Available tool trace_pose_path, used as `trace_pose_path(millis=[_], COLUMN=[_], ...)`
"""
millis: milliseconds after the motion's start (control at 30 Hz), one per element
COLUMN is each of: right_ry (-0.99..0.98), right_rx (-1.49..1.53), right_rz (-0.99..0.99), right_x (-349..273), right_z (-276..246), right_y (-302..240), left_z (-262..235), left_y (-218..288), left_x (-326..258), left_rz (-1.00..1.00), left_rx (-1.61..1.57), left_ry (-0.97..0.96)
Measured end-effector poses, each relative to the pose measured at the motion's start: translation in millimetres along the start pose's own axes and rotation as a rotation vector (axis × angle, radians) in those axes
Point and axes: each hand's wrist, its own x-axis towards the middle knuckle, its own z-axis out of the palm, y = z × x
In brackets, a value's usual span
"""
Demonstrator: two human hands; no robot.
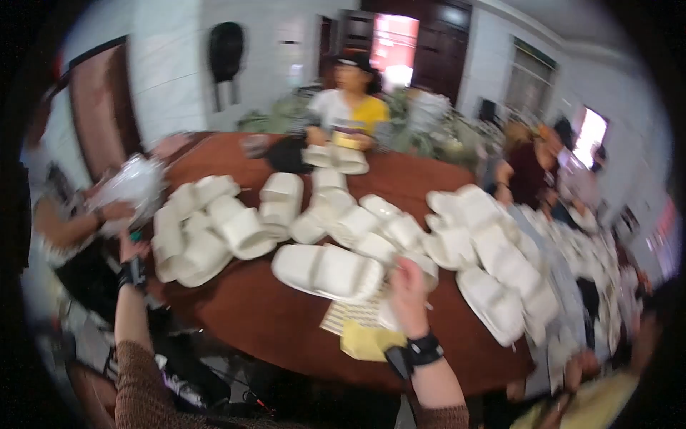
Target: The recorder is inspecting and applying labels to white plastic slide sandals as part of a manufacturing quality control or finishing process.
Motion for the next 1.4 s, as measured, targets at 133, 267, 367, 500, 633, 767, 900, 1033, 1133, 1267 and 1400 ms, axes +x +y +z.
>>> trace_pose_path(millis=[133,267,367,500,633,767,900,1033,1133,1267,1400], right_ry=[-0.022,-0.071,-0.084,-0.031,-0.052,0.004,-0.027,-0.045,-0.056,-0.116,-0.139], right_rx=[-0.064,-0.034,-0.028,-0.010,-0.054,-0.030,0.003,0.042,0.045,0.005,0.069], right_rz=[0.067,0.084,0.107,0.062,0.030,0.052,0.057,0.015,-0.012,-0.115,-0.316], right_x=[0.2,3.4,1.1,2.0,5.6,5.1,3.1,4.7,3.6,6.7,20.4], right_z=[0.6,3.6,1.4,1.9,-0.2,2.1,-1.1,7.9,11.5,28.0,62.0], right_y=[-8.7,-8.6,-3.9,8.7,11.9,-6.9,-39.1,-62.6,-80.6,-119.8,-190.2], left_z=[38.2,73.2,79.5,68.3,55.5,54.6,69.9,75.6,71.2,70.2,85.3], left_y=[-13.5,-10.3,-7.0,-8.2,7.5,15.6,11.0,18.3,12.5,-17.3,-57.0], left_x=[-50.9,-88.1,-99.6,-99.6,-89.3,-89.4,-105.7,-130.0,-141.0,-157.3,-191.3], left_rz=[0.257,0.162,0.168,0.244,0.238,0.179,0.464,0.432,0.190,0.177,0.293], left_rx=[0.343,0.094,0.169,0.248,0.463,0.373,0.610,0.484,0.255,0.120,-0.103], left_ry=[-0.090,0.161,0.253,0.224,0.147,0.136,0.281,0.107,-0.057,-0.141,-0.679])
